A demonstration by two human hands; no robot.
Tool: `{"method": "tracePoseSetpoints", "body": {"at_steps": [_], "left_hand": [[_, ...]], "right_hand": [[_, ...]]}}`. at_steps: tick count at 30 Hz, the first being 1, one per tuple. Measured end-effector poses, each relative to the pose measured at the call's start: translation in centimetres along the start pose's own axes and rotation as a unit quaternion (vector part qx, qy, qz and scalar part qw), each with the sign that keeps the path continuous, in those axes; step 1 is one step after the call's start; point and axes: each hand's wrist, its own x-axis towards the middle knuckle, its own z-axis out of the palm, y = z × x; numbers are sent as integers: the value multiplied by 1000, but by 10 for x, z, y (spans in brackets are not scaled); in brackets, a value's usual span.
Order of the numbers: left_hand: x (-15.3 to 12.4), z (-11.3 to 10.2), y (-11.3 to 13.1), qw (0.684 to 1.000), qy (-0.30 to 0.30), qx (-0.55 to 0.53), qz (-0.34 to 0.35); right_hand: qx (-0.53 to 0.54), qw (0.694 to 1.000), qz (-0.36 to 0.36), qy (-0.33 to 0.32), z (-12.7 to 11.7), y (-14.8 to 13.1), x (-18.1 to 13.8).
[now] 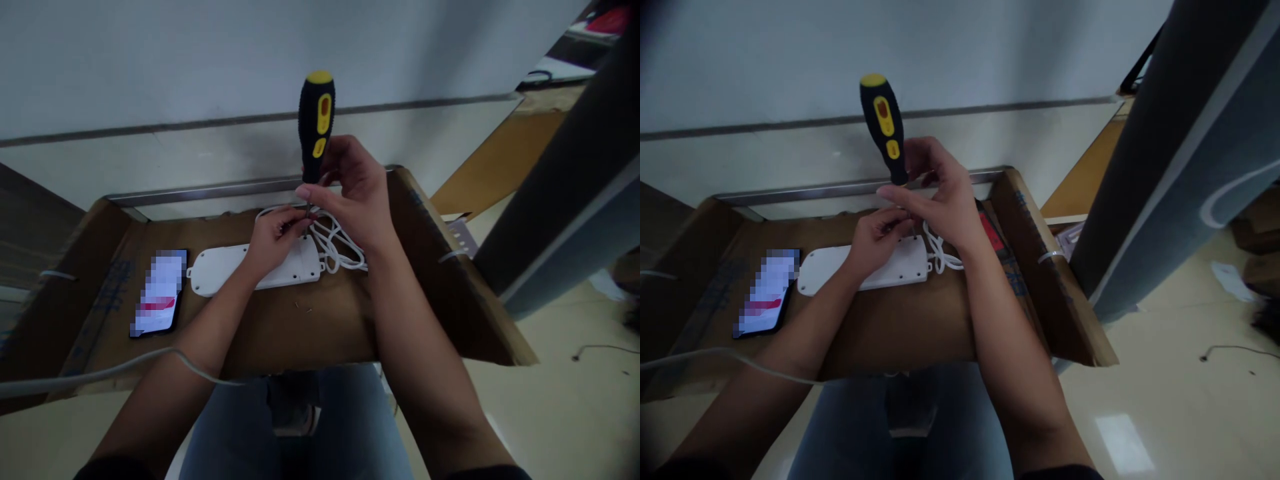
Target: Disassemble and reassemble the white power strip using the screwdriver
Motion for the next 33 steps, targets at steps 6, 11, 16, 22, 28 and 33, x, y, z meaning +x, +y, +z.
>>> {"method": "tracePoseSetpoints", "body": {"at_steps": [6, 11, 16, 22, 28, 33], "left_hand": [[2, 1, 2, 999, 14, 5, -32], [2, 3, 8, 997, 40, -14, -71], [3, 4, 11, 987, 73, -30, -142], [5, 6, 6, 990, 68, -5, -127], [3, 6, -2, 999, 30, 11, -18], [3, 4, -3, 999, 2, 37, 26]], "right_hand": [[-97, 991, -26, 94, 11, 4, -2], [-105, 990, -24, 92, 12, 3, -3], [-62, 998, -6, 0, 9, -6, -5], [-85, 995, -4, 43, 16, -7, -6], [-126, 986, -12, 109, 16, -1, -6], [-158, 985, -15, 64, 10, 0, -7]]}}
